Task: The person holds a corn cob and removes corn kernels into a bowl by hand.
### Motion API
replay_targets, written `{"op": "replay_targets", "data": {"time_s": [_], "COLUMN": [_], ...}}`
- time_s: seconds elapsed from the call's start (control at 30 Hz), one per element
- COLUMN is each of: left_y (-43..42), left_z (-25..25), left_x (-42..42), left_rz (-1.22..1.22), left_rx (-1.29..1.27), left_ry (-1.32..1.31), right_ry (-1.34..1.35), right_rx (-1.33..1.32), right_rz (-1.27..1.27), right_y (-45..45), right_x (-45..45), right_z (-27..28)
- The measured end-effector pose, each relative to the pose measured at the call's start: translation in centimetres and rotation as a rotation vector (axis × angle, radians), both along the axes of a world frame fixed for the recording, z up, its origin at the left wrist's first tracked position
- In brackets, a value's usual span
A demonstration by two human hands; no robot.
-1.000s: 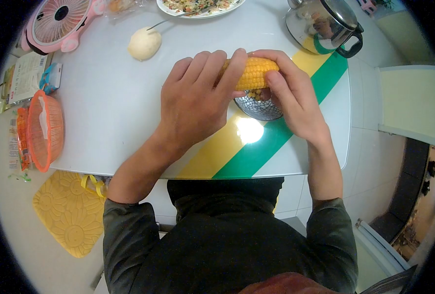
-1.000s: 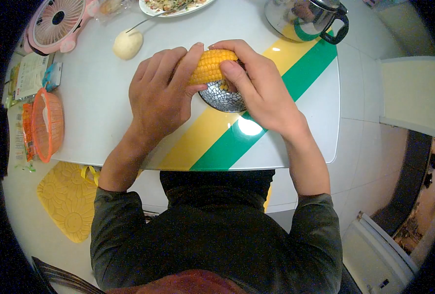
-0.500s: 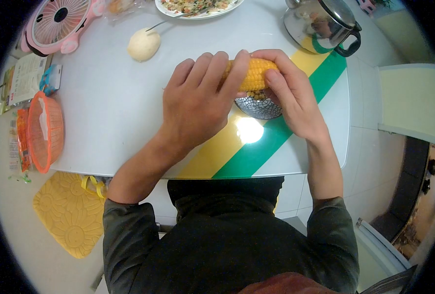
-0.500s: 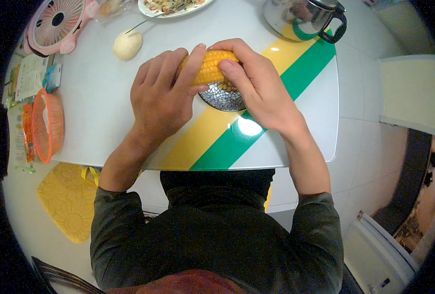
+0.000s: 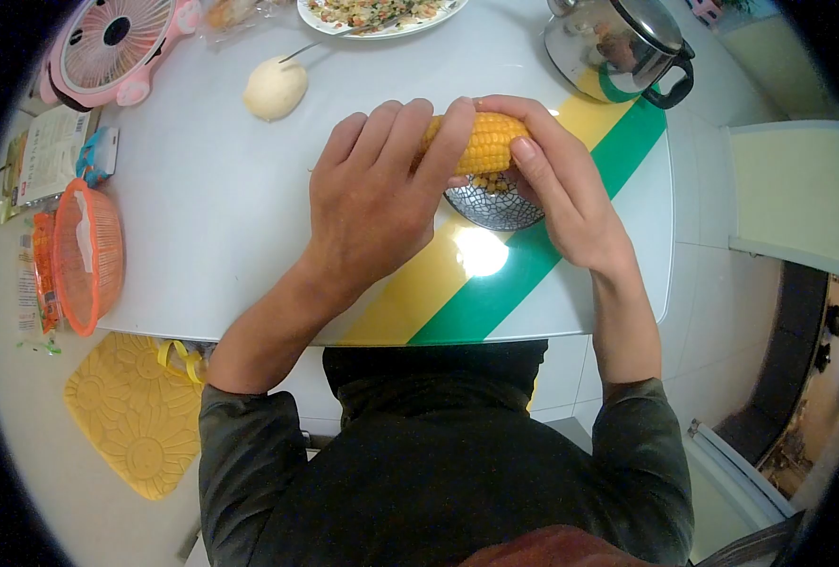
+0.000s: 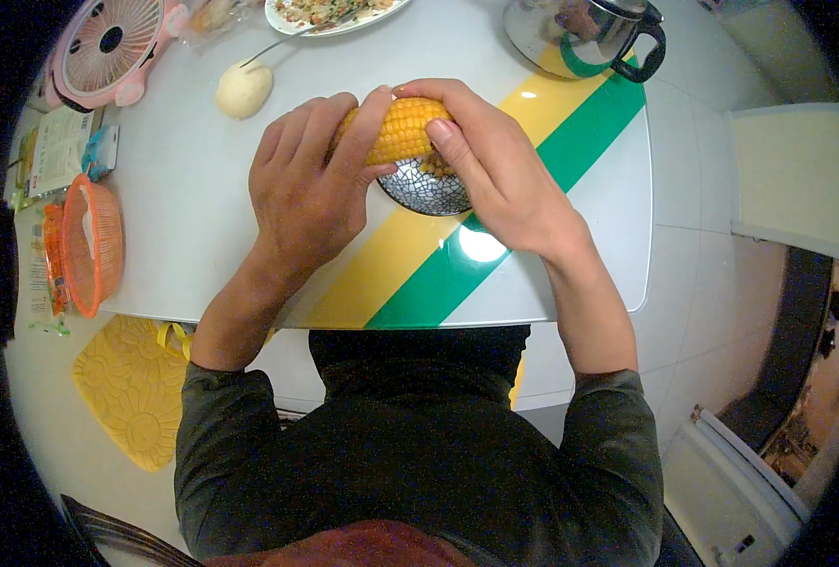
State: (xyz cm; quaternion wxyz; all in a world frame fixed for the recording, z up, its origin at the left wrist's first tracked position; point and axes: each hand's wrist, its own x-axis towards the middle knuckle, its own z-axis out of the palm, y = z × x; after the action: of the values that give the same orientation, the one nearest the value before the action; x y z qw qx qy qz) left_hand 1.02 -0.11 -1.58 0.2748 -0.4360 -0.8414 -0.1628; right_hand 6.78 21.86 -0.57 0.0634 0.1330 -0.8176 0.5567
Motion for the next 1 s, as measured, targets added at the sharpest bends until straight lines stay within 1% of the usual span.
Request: {"op": "replay_targets", "data": {"time_s": [0.17, 0.27, 0.67, 0.87, 1.0], "left_y": [0.08, 0.12, 0.1, 0.01, 0.03], "left_z": [0.17, 0.38, 0.4, 0.42, 0.5], "left_x": [0.1, 0.21, 0.07, 0.02, 0.05], "left_rz": [-0.014, -0.009, -0.014, -0.026, -0.026], "left_rx": [0.029, 0.024, 0.046, 0.049, 0.039], "left_ry": [-0.03, -0.046, -0.059, -0.081, -0.092], "right_ry": [0.004, -0.035, 0.095, 0.013, 0.026], "right_rx": [-0.034, 0.014, 0.004, 0.053, 0.076], "right_rz": [0.001, -0.012, 0.02, -0.004, 0.003], "right_y": [-0.07, -0.15, 0.17, -0.07, 0.07], "right_x": [-0.01, 0.07, -0.31, -0.05, -0.02], "right_z": [-0.21, 0.35, -0.19, -0.08, 0.1]}}
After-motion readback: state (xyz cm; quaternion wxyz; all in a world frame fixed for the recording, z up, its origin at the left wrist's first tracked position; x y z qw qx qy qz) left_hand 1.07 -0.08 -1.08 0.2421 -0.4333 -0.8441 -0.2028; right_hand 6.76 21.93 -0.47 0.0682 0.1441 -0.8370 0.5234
